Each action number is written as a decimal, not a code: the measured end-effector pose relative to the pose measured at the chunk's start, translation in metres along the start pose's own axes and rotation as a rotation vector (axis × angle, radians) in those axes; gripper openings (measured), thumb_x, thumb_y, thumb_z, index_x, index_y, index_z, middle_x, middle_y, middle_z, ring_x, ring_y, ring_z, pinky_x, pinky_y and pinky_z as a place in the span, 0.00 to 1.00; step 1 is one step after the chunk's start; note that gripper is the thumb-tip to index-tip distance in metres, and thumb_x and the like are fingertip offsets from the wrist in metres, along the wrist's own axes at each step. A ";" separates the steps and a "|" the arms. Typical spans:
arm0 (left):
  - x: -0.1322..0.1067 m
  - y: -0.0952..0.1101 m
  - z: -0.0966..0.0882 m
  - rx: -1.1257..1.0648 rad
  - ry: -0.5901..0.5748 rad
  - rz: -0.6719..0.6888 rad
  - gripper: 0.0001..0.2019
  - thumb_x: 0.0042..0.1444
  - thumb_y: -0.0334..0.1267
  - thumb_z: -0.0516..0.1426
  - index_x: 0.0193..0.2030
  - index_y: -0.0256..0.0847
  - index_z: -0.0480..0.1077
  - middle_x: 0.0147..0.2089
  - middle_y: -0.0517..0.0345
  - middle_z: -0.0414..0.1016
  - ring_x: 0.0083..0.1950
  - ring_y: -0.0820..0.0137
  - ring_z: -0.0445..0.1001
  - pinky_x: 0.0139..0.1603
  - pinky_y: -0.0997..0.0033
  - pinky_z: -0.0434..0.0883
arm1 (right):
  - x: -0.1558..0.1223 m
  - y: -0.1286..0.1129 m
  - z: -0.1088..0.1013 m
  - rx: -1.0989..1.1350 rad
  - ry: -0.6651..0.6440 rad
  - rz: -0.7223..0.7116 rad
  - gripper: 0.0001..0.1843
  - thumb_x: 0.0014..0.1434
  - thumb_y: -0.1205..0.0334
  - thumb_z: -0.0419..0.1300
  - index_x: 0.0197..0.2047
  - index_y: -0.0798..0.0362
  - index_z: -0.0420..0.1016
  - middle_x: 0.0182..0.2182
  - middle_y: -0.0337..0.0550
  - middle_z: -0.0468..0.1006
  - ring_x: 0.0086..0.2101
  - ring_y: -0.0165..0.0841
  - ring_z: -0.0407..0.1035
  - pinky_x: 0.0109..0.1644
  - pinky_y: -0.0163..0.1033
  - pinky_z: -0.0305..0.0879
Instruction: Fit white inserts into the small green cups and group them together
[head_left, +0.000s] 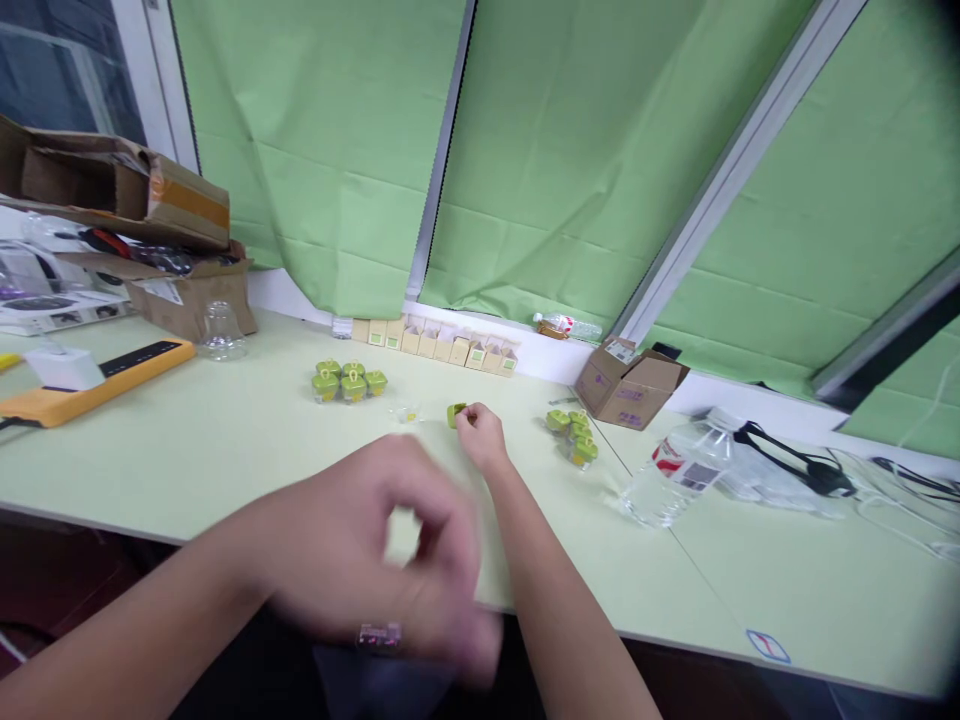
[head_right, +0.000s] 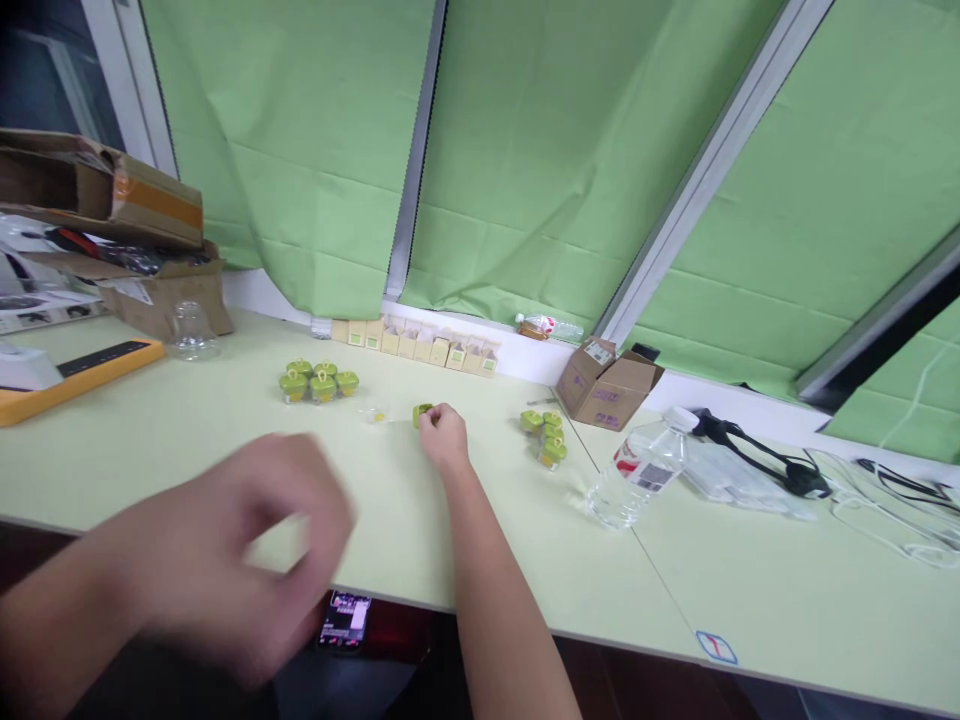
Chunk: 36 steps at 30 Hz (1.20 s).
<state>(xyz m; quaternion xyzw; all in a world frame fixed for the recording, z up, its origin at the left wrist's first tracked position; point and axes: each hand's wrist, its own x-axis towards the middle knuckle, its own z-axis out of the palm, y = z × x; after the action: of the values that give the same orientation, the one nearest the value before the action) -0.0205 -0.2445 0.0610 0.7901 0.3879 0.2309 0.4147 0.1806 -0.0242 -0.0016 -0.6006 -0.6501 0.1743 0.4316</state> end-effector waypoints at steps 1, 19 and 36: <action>0.033 0.001 -0.019 0.046 0.052 0.085 0.16 0.59 0.49 0.54 0.47 0.46 0.76 0.45 0.52 0.78 0.48 0.60 0.74 0.46 0.62 0.72 | -0.001 -0.001 -0.001 0.010 -0.003 -0.007 0.07 0.52 0.58 0.55 0.28 0.52 0.69 0.25 0.37 0.73 0.28 0.31 0.65 0.34 0.36 0.58; 0.192 -0.116 -0.041 0.223 0.479 0.385 0.27 0.51 0.26 0.54 0.60 0.44 0.67 0.56 0.54 0.74 0.54 0.63 0.73 0.57 0.61 0.70 | -0.008 -0.014 0.005 -0.070 -0.054 -0.230 0.05 0.55 0.63 0.52 0.31 0.51 0.68 0.35 0.43 0.74 0.40 0.37 0.67 0.47 0.41 0.62; 0.199 -0.134 -0.042 0.165 0.594 0.262 0.23 0.54 0.37 0.60 0.58 0.42 0.68 0.55 0.50 0.74 0.49 0.63 0.74 0.50 0.64 0.73 | -0.007 -0.012 -0.003 0.138 0.117 -0.095 0.08 0.57 0.57 0.52 0.38 0.49 0.68 0.34 0.40 0.78 0.30 0.32 0.70 0.36 0.36 0.63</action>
<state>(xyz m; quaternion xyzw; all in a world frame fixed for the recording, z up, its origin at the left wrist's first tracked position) 0.0122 -0.0175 -0.0191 0.7624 0.4044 0.4701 0.1848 0.1746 -0.0340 0.0065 -0.5472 -0.6379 0.1627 0.5169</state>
